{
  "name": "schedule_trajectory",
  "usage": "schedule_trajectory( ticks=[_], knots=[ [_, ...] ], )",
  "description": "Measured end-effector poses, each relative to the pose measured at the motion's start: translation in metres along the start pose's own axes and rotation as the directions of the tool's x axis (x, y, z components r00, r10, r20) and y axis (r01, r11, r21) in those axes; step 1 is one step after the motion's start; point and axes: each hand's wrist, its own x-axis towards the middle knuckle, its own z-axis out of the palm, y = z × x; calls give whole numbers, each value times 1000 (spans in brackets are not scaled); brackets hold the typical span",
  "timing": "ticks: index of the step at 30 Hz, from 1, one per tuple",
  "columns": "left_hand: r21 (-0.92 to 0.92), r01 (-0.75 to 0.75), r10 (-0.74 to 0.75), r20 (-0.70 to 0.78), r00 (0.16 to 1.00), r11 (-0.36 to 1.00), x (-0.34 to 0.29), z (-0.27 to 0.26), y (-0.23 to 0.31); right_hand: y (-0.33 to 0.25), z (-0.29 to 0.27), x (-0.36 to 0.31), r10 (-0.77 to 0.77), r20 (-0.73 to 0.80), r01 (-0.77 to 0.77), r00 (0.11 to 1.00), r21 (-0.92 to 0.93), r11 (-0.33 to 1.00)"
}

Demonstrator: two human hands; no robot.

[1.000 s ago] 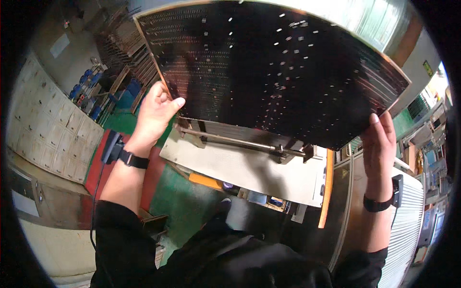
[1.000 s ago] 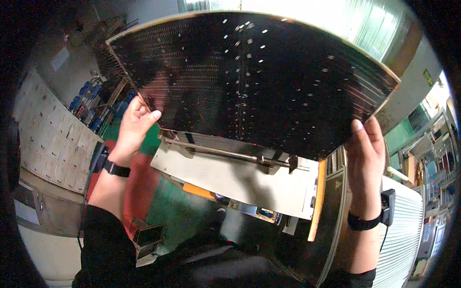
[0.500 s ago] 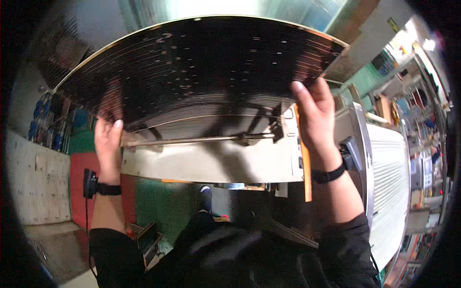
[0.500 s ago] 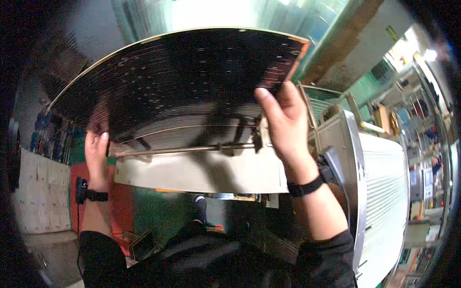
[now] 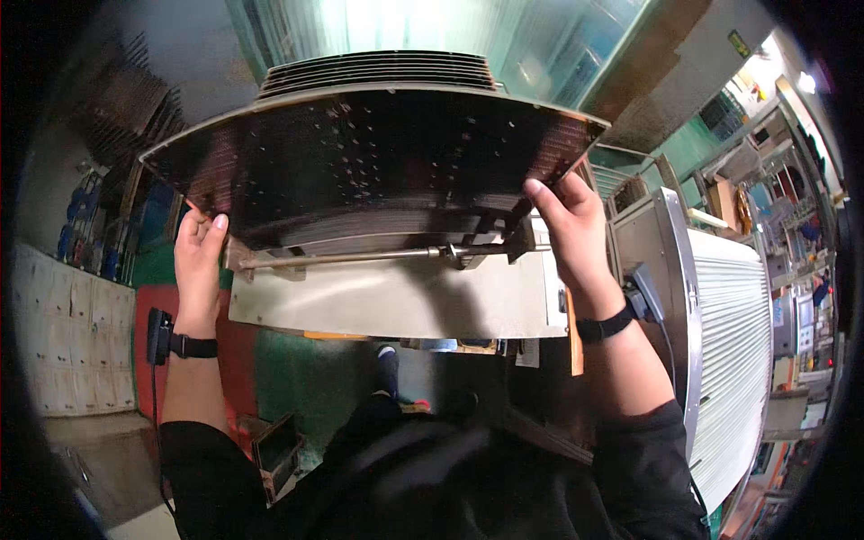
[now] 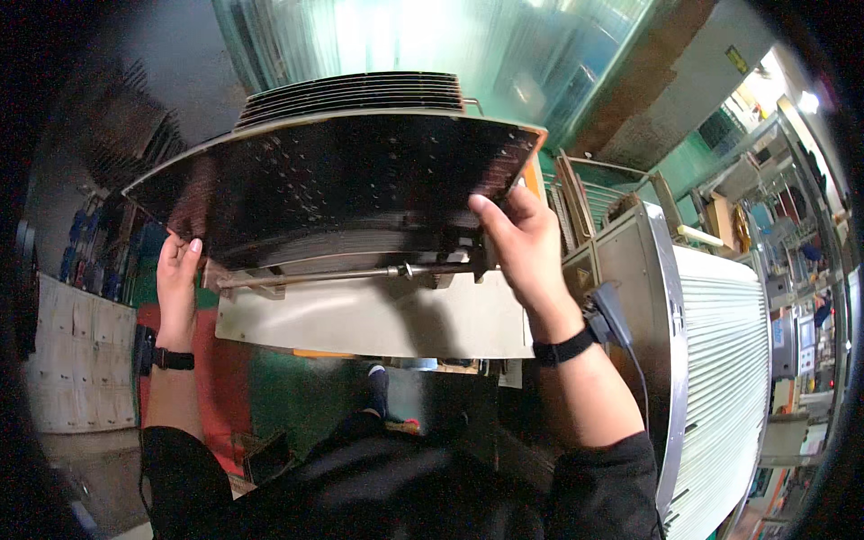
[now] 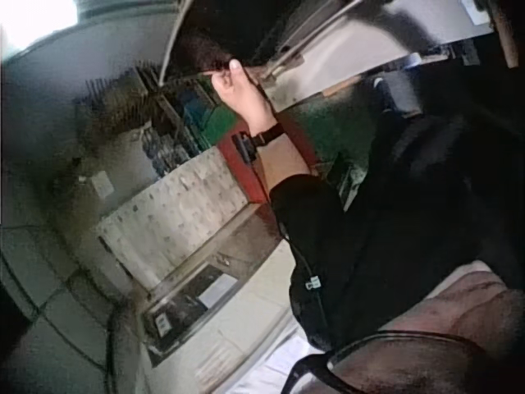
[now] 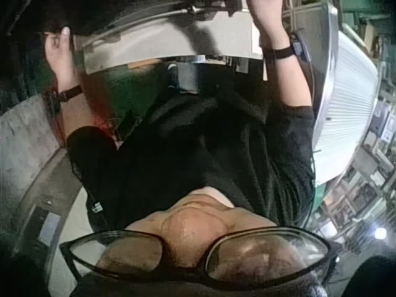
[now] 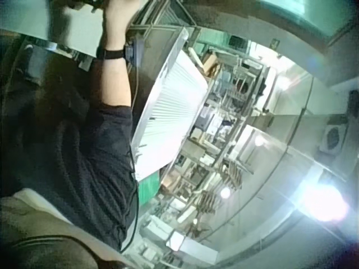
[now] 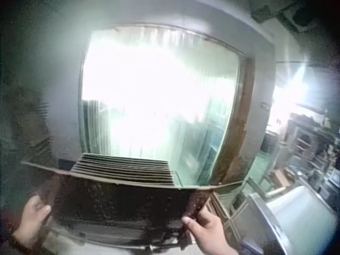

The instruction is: Transferring processed circuit board plates from a conveyor belt into a storage rack and moving trays across a factory floor.

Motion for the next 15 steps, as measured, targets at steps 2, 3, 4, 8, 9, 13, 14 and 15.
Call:
schedule_trajectory(
  ticks=[2,3,4,8,9,13,14,15],
  knots=[
    [48,10,-7,-53,999,999,3,2,14,-4,-19,1,-122,-64,98,990,-293,951],
    [102,-172,189,-182,965,980,1,3,34,-16,-15,4,-259,-101,237,961,-194,952],
    [157,-330,362,-278,890,931,5,9,42,-29,-15,8,-374,-161,357,913,-124,926],
    [536,-732,866,5,501,421,21,12,126,-98,-10,29,-831,241,717,502,-653,244],
    [655,-715,866,183,466,247,19,19,150,-108,-6,27,-712,393,656,582,-744,125],
    [690,-723,590,592,549,-20,35,56,142,-76,6,34,-713,497,703,495,-711,-7],
    [693,-720,537,616,576,-22,34,63,128,-60,5,31,-567,509,647,647,-760,57],
    [683,-730,531,615,582,9,30,68,112,-42,6,26,-540,503,630,674,-774,65]
  ],
)
